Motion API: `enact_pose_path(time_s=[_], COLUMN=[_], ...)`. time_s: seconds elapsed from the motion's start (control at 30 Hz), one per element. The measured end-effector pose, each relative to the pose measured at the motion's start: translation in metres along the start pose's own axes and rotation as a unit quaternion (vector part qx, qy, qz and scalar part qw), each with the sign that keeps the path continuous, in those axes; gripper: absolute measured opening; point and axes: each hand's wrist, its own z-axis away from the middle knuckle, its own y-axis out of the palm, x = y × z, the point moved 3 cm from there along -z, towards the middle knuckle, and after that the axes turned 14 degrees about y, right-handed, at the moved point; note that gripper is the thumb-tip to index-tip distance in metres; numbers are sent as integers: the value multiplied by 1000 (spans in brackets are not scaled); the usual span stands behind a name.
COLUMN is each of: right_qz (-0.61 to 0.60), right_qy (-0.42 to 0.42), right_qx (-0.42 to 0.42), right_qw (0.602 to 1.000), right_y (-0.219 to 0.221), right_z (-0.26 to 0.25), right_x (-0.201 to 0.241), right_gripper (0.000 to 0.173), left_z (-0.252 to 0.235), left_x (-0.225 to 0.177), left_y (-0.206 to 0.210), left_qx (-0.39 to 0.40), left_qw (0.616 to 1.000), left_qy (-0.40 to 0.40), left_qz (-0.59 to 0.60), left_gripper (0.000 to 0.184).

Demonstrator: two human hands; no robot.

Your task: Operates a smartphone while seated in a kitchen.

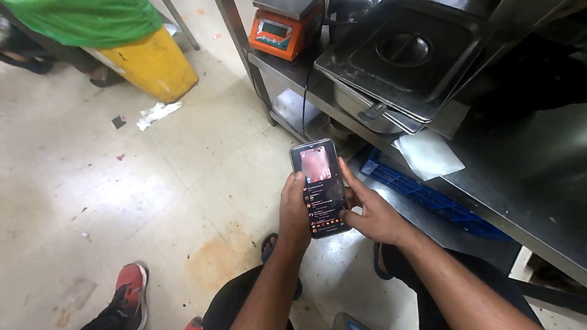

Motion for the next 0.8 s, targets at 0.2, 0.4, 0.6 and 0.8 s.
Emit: enact_pose_path(time_s=[0.2,0.4,0.6,0.8], right_qz=[0,25,-1,11], right_qy=[-9,-9,4,10], right_qx=[-7,-27,-12,-17], right_qw=[1000,999,1000,1000], right_y=[1,0,1,1], right_z=[0,-1,0,0], right_x=[-1,-2,-1,0], right_gripper=[93,69,85,81], left_z=[3,2,0,3], left_x=[-2,-1,-1,-2], left_y=[-2,-2,1,-2], left_qx=[21,20,9,33], left_qw=[999,1000,1000,999], left_qy=[1,15,25,24], left_qz=[-35,-15,15,-16], left_gripper=[53,55,54,58])
